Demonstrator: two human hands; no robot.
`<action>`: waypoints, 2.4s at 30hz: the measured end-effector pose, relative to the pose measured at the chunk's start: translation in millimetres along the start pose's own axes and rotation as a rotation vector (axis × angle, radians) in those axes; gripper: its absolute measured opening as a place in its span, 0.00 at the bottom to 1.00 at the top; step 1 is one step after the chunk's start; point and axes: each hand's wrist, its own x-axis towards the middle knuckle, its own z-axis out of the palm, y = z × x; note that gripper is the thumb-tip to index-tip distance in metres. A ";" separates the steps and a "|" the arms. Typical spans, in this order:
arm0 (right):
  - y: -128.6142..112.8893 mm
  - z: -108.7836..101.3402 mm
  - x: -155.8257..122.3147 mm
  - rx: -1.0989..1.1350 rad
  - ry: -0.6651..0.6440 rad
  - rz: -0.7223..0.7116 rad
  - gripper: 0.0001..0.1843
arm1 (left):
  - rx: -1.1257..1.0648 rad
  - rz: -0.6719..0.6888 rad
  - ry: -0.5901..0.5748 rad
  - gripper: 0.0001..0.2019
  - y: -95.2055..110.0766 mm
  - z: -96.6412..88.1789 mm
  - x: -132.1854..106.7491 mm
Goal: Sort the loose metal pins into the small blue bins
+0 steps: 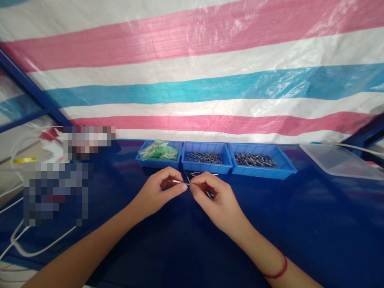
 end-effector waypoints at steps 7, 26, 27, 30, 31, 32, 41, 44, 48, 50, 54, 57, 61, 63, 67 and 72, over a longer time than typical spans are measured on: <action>12.5 -41.0 16.4 -0.219 0.272 0.038 0.11 | 0.674 0.088 -0.074 0.18 -5.3 -23.0 1.2; 40.7 -95.6 30.7 -1.081 0.402 -0.007 0.14 | 0.897 0.025 -0.350 0.11 -20.7 -35.9 -0.1; 38.8 -91.8 29.9 -1.054 0.381 -0.032 0.14 | 0.904 0.012 -0.345 0.11 -17.6 -37.6 -0.9; 36.8 -82.6 28.0 -0.996 0.358 -0.089 0.12 | 0.951 -0.064 -0.323 0.18 -9.2 -42.8 -3.6; 36.6 -80.1 27.6 -0.987 0.351 -0.108 0.11 | 0.968 -0.094 -0.321 0.20 -7.5 -44.1 -4.4; 36.2 -77.8 27.4 -0.983 0.343 -0.129 0.11 | 0.978 -0.120 -0.324 0.22 -6.5 -45.0 -5.0; 27.0 -50.4 21.4 -0.895 -0.099 -0.286 0.12 | 0.901 -0.030 -0.370 0.14 -17.4 -37.5 -3.4; 30.9 -39.0 16.1 -0.943 -0.225 -0.272 0.17 | 0.888 0.002 -0.365 0.14 -18.6 -33.5 -3.6; 35.8 -28.5 11.4 -0.945 -0.256 -0.257 0.21 | 0.882 0.003 -0.351 0.14 -18.3 -30.4 -4.6; 35.6 -25.3 10.7 -0.909 -0.264 -0.252 0.19 | 0.887 0.009 -0.348 0.15 -18.1 -29.1 -4.9; 32.7 -20.7 11.0 -0.862 -0.298 -0.230 0.14 | 0.884 0.046 -0.357 0.15 -16.4 -24.7 -5.2; 32.0 -18.4 11.7 -0.867 -0.313 -0.250 0.12 | 0.874 0.069 -0.375 0.14 -13.6 -20.1 -5.4; 32.6 -17.1 12.1 -0.891 -0.327 -0.275 0.12 | 0.857 0.099 -0.365 0.13 -12.6 -15.3 -5.0; 32.2 -16.7 12.0 -0.889 -0.335 -0.281 0.13 | 0.833 0.108 -0.344 0.14 -14.2 -13.9 -4.4; 28.7 -16.5 11.8 -0.862 -0.317 -0.301 0.13 | 0.772 0.093 -0.296 0.15 -17.5 -11.9 -3.1; 22.7 -16.6 11.0 -0.772 -0.298 -0.280 0.14 | 0.607 0.059 -0.224 0.16 -13.9 -7.1 -1.6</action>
